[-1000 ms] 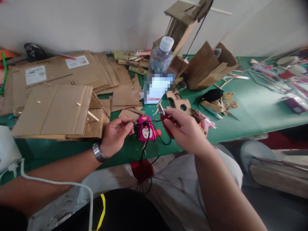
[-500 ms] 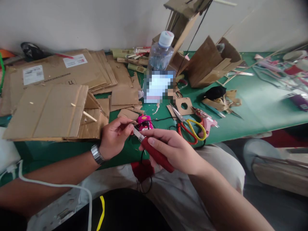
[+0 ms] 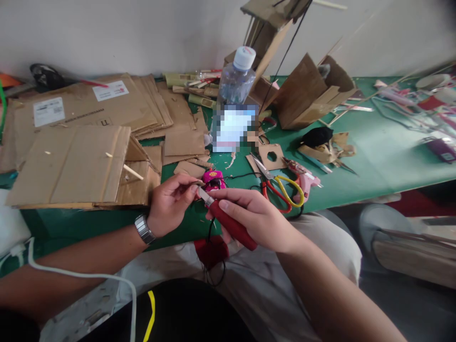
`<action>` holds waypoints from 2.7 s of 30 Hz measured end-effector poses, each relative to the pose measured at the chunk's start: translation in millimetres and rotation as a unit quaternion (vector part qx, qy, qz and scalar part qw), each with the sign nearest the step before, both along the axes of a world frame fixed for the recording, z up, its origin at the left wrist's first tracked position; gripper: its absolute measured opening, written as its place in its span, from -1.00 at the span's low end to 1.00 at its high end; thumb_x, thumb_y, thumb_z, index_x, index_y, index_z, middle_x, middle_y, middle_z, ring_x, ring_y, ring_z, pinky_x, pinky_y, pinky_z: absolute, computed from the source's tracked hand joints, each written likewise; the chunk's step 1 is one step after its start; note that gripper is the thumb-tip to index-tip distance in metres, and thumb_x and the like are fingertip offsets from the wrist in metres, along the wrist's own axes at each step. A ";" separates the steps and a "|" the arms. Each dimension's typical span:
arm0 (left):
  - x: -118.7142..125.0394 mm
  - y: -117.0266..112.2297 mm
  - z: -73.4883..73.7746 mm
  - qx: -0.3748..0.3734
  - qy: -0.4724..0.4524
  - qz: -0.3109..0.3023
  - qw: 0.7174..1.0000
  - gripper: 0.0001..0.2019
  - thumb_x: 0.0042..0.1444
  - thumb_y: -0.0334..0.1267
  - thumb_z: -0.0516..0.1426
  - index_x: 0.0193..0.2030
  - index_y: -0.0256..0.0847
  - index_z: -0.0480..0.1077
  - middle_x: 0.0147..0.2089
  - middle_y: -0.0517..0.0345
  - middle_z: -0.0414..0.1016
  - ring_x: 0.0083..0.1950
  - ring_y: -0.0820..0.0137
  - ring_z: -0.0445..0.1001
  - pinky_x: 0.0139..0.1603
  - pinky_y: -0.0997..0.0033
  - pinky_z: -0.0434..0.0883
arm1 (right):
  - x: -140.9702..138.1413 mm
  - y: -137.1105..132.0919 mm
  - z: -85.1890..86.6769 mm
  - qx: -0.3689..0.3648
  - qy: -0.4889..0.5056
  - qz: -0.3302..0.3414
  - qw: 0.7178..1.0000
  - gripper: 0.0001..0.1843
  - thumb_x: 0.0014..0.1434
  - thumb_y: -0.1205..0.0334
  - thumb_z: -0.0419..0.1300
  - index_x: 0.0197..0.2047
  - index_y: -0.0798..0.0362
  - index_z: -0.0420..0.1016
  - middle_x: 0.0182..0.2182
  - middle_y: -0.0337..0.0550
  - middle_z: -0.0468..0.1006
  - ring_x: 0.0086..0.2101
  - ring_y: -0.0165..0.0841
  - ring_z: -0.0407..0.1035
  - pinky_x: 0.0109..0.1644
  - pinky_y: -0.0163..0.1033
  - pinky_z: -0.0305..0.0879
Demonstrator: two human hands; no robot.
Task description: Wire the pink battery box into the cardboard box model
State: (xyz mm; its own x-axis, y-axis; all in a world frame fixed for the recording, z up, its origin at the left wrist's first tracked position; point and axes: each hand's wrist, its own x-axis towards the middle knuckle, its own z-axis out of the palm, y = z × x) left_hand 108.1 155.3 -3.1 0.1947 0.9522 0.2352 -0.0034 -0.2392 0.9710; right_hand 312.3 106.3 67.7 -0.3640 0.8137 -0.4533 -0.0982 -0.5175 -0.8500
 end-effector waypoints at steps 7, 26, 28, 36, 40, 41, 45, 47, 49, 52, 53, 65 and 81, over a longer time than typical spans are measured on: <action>-0.1 0.2 0.0 0.018 -0.001 -0.007 1.000 -0.82 0.34 -0.12 0.28 -0.16 -0.18 0.61 -0.28 0.12 0.61 -0.34 0.47 0.55 -0.30 0.51 0.51 | -0.8 0.0 0.0 -0.010 0.000 -0.005 1.000 -0.53 0.34 -0.04 0.35 0.17 0.08 0.55 -0.15 -0.03 0.72 -0.53 -0.44 0.54 -0.55 -0.38 0.47; -6.5 -1.5 -6.3 0.121 0.045 -0.010 0.992 -0.88 0.35 -0.34 0.25 -0.04 -0.14 0.62 -0.15 0.08 0.64 -0.23 0.46 0.58 -0.28 0.52 0.49 | 1.0 0.0 -3.1 -0.006 0.007 -0.011 1.000 -0.51 0.34 -0.02 0.34 0.20 0.10 0.56 -0.19 -0.05 0.72 -0.54 -0.43 0.52 -0.56 -0.36 0.43; -6.9 -1.1 -8.7 0.131 0.044 -0.014 0.990 -0.85 0.35 -0.37 0.24 -0.02 -0.14 0.62 -0.13 0.07 0.64 -0.18 0.44 0.59 -0.23 0.51 0.51 | 1.4 0.1 -2.7 -0.003 0.006 -0.010 1.000 -0.53 0.35 0.00 0.33 0.19 0.11 0.56 -0.19 -0.06 0.72 -0.54 -0.44 0.52 -0.55 -0.36 0.44; -9.5 1.1 -15.6 0.186 0.058 -0.022 0.981 -0.77 0.32 -0.46 0.25 0.05 -0.14 0.61 -0.08 0.03 0.66 -0.08 0.38 0.62 -0.04 0.40 0.56 | 2.3 -4.2 1.2 0.088 -0.088 0.009 0.992 -0.57 0.43 0.07 0.25 0.24 0.12 0.59 -0.36 -0.20 0.63 -0.51 -0.51 0.46 -0.47 -0.44 0.40; -10.5 0.1 -15.0 0.197 0.062 -0.027 0.978 -0.73 0.31 -0.48 0.25 0.06 -0.12 0.60 -0.09 0.04 0.66 -0.08 0.38 0.61 -0.04 0.39 0.55 | 4.2 -3.1 0.3 0.069 -0.062 0.011 0.996 -0.55 0.42 0.07 0.26 0.25 0.13 0.58 -0.29 -0.13 0.67 -0.52 -0.49 0.47 -0.50 -0.42 0.41; -10.6 -0.2 -14.8 0.200 0.062 -0.027 0.977 -0.73 0.31 -0.49 0.24 0.07 -0.12 0.60 -0.09 0.05 0.66 -0.08 0.38 0.60 -0.04 0.39 0.55 | 4.7 -2.3 -0.4 0.051 -0.039 0.010 0.998 -0.54 0.41 0.06 0.27 0.26 0.13 0.58 -0.23 -0.09 0.69 -0.53 -0.48 0.48 -0.52 -0.40 0.41; -10.6 -1.0 -14.3 0.212 0.064 -0.020 0.975 -0.72 0.30 -0.51 0.24 0.07 -0.13 0.60 -0.09 0.06 0.66 -0.08 0.39 0.60 -0.04 0.40 0.55 | 4.9 -0.4 -1.7 0.004 0.017 0.012 1.000 -0.52 0.40 0.04 0.25 0.26 0.10 0.56 -0.19 -0.05 0.70 -0.56 -0.45 0.48 -0.60 -0.37 0.37; -10.3 -0.8 -14.5 0.213 0.065 -0.018 0.975 -0.71 0.29 -0.51 0.25 0.07 -0.13 0.60 -0.09 0.07 0.66 -0.08 0.39 0.61 -0.04 0.40 0.55 | 3.5 -1.3 -0.7 0.028 -0.016 0.011 0.999 -0.53 0.40 0.05 0.24 0.27 0.11 0.57 -0.20 -0.07 0.70 -0.54 -0.45 0.48 -0.55 -0.36 0.39; -9.8 -0.1 -14.4 0.218 0.068 -0.018 0.973 -0.70 0.28 -0.53 0.25 0.06 -0.13 0.60 -0.08 0.07 0.67 -0.07 0.40 0.61 -0.03 0.39 0.55 | 1.8 -3.1 1.0 0.090 -0.090 0.012 0.992 -0.55 0.41 0.08 0.24 0.25 0.11 0.60 -0.28 -0.12 0.68 -0.51 -0.47 0.46 -0.48 -0.38 0.39; -9.6 0.9 -13.3 0.226 0.077 -0.018 0.971 -0.70 0.27 -0.54 0.26 0.06 -0.13 0.60 -0.08 0.08 0.69 -0.07 0.40 0.62 -0.01 0.39 0.55 | 0.6 -5.1 2.5 0.173 -0.184 0.015 0.967 -0.60 0.42 0.12 0.23 0.22 0.10 0.65 -0.41 -0.20 0.61 -0.50 -0.48 0.43 -0.45 -0.41 0.33; -9.7 1.0 -12.7 0.229 0.082 -0.017 0.970 -0.70 0.28 -0.54 0.26 0.06 -0.13 0.60 -0.08 0.08 0.69 -0.08 0.41 0.62 -0.01 0.39 0.55 | 0.9 -5.2 2.2 0.178 -0.187 0.015 0.966 -0.60 0.42 0.12 0.23 0.22 0.10 0.65 -0.42 -0.20 0.60 -0.50 -0.48 0.43 -0.45 -0.41 0.33; -10.3 -1.7 -10.0 0.234 0.091 -0.013 0.968 -0.73 0.29 -0.51 0.25 0.05 -0.13 0.60 -0.10 0.09 0.68 -0.09 0.41 0.62 -0.03 0.39 0.56 | 4.4 -2.9 1.8 0.099 -0.102 0.019 0.990 -0.54 0.39 0.08 0.25 0.25 0.09 0.63 -0.23 -0.05 0.74 -0.52 -0.42 0.49 -0.49 -0.35 0.38; -12.2 -0.3 -8.6 0.276 0.122 0.001 0.953 -0.69 0.28 -0.49 0.27 0.10 -0.10 0.60 -0.11 0.10 0.70 -0.09 0.38 0.65 -0.01 0.39 0.58 | 4.3 -2.3 -0.1 0.017 -0.035 0.009 0.999 -0.40 0.35 -0.04 0.26 0.33 0.13 0.57 -0.23 0.00 0.73 -0.60 -0.44 0.42 -0.59 -0.34 0.31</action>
